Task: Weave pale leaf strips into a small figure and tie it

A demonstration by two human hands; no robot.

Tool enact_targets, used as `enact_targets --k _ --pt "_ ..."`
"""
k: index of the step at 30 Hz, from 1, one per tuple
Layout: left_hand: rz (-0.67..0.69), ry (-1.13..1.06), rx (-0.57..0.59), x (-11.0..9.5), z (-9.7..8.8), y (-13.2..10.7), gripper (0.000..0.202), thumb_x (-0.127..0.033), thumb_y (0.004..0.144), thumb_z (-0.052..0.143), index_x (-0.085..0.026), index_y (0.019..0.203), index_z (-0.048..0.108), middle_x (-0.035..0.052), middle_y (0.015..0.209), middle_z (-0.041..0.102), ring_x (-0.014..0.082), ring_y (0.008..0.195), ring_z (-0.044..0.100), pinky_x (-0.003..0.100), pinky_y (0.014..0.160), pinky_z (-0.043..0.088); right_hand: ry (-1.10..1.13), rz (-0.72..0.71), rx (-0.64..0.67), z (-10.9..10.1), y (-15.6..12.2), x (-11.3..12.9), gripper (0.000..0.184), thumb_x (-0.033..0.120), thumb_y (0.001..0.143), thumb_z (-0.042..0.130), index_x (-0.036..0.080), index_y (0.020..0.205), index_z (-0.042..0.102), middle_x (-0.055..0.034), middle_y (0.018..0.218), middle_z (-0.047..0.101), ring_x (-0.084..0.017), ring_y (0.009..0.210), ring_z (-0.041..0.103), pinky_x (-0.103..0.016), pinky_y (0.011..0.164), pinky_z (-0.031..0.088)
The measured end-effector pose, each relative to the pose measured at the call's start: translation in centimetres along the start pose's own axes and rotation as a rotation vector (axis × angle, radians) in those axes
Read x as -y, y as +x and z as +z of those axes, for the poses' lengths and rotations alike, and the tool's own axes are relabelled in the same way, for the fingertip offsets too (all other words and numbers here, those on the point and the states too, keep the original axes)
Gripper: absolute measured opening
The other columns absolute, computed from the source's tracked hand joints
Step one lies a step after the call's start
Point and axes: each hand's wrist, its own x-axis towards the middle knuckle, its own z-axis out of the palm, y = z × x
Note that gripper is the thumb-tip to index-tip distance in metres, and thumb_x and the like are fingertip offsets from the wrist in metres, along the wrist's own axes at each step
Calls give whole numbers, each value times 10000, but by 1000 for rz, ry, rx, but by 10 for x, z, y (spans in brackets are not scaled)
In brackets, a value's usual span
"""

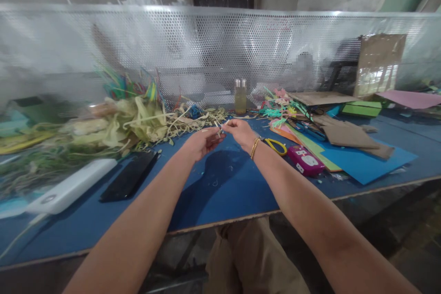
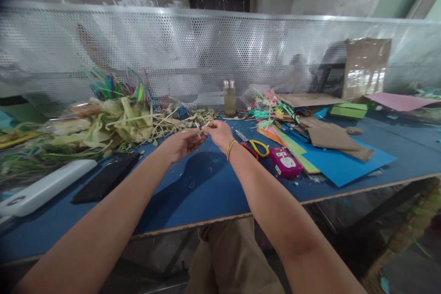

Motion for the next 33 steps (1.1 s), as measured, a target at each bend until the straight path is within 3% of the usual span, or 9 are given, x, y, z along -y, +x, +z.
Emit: enact_targets --k 4,8,15,24,29,33 --pt "-56 -61 -19 -1 5 -3 218 -338 717 728 -191 868 675 67 812 735 174 759 692 243 620 496 -5 -7 20 2 1 -1 178 327 689 654 172 663 571 24 680 609 -103 649 547 -229 672 439" --pt "-55 -59 -24 1 6 -2 212 -304 662 774 -203 810 660 35 746 726 148 700 680 212 567 475 -35 -22 43 5 1 -5 161 313 715 634 177 672 559 27 677 597 -104 655 550 -222 663 434" --pt "-63 -41 -6 1 3 5 143 -264 660 738 -202 768 667 22 665 696 142 650 667 210 538 460 -205 40 -88 7 -6 8 124 220 740 627 183 635 571 11 675 636 -130 675 589 -244 679 438" --pt "-115 -79 3 -4 8 -3 24 -171 691 678 -182 707 664 7 566 638 113 575 625 202 530 459 -118 83 -121 9 -11 19 173 145 763 605 188 602 556 -17 720 689 -137 690 639 -249 687 471" --pt "-101 -94 17 -4 8 -6 40 -166 710 683 -183 710 647 11 599 653 116 595 639 191 532 465 -142 44 -114 6 -7 12 161 180 760 610 182 609 553 -4 689 665 -128 665 624 -237 658 456" --pt "-116 -97 67 -4 5 -8 164 -294 715 739 -197 822 660 47 780 721 151 704 677 216 573 491 -82 10 -92 0 2 2 158 244 775 595 179 639 548 10 667 636 -120 654 608 -239 671 457"
